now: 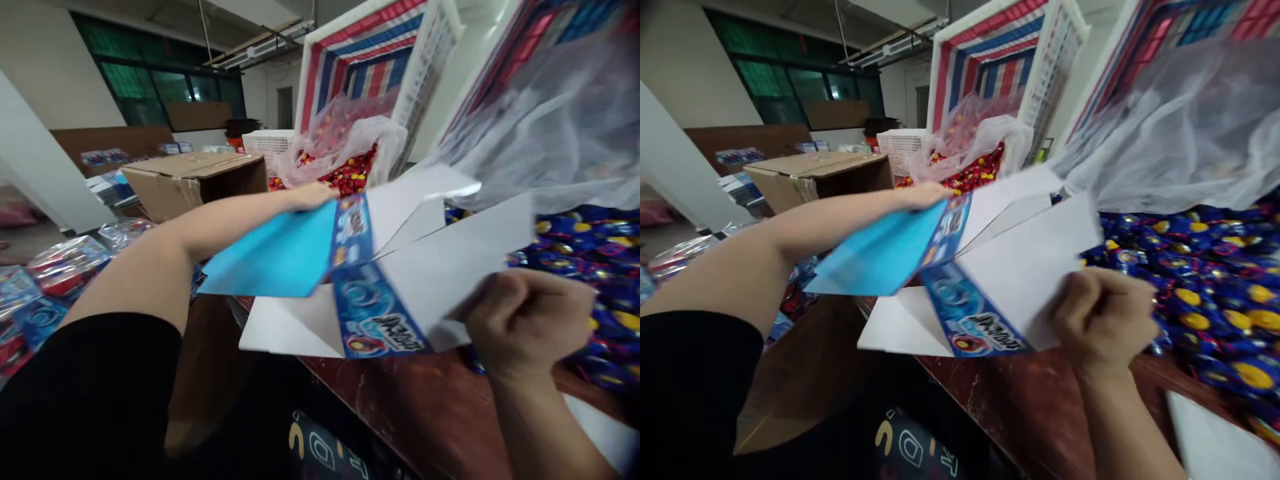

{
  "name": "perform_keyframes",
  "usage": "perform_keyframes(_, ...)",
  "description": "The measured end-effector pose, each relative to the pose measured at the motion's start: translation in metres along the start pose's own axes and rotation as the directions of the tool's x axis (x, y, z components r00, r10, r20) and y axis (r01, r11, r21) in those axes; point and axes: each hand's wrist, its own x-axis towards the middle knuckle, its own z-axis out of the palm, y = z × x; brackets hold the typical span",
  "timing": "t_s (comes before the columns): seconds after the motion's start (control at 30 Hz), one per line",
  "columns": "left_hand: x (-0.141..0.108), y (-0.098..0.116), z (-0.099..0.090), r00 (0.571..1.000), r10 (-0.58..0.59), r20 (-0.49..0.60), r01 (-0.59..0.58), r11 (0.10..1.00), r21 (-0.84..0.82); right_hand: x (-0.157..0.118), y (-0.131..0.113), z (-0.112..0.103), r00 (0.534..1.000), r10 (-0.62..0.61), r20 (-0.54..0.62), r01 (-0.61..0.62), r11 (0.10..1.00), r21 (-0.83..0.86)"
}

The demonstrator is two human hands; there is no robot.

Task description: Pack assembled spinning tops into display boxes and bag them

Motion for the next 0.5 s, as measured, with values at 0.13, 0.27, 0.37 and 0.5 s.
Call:
perform_keyframes(0.13, -0.046, -0.054, 0.063, 0.972, -0.093, 0.217, 0.1, 0.995, -0.021, -0.034, -0.03, 0.021, 0.77, -0.464, 0.438, 0.334, 0.878, 0.342)
perform_keyframes(0.27, -0.086, -0.068, 0.077, 0.984, 0.006, 0.18, 0.022, 0.988, -0.156, -0.058, -0.02, 0.054, 0.718, -0.382, 0.582, 0.145, 0.9, 0.411)
perform_keyframes(0.37, -0.095, -0.058, 0.071, 0.954, 0.193, 0.229, -0.103, 0.929, -0.356, -0.058, -0.016, 0.064, 0.682, -0.305, 0.664, 0.039, 0.923, 0.384)
perform_keyframes(0.5, -0.087, -0.047, 0.061, 0.989, 0.107, 0.099, -0.012, 0.739, -0.674, -0.055, -0.03, 0.057, 0.635, -0.343, 0.692, 0.004, 0.897, 0.442)
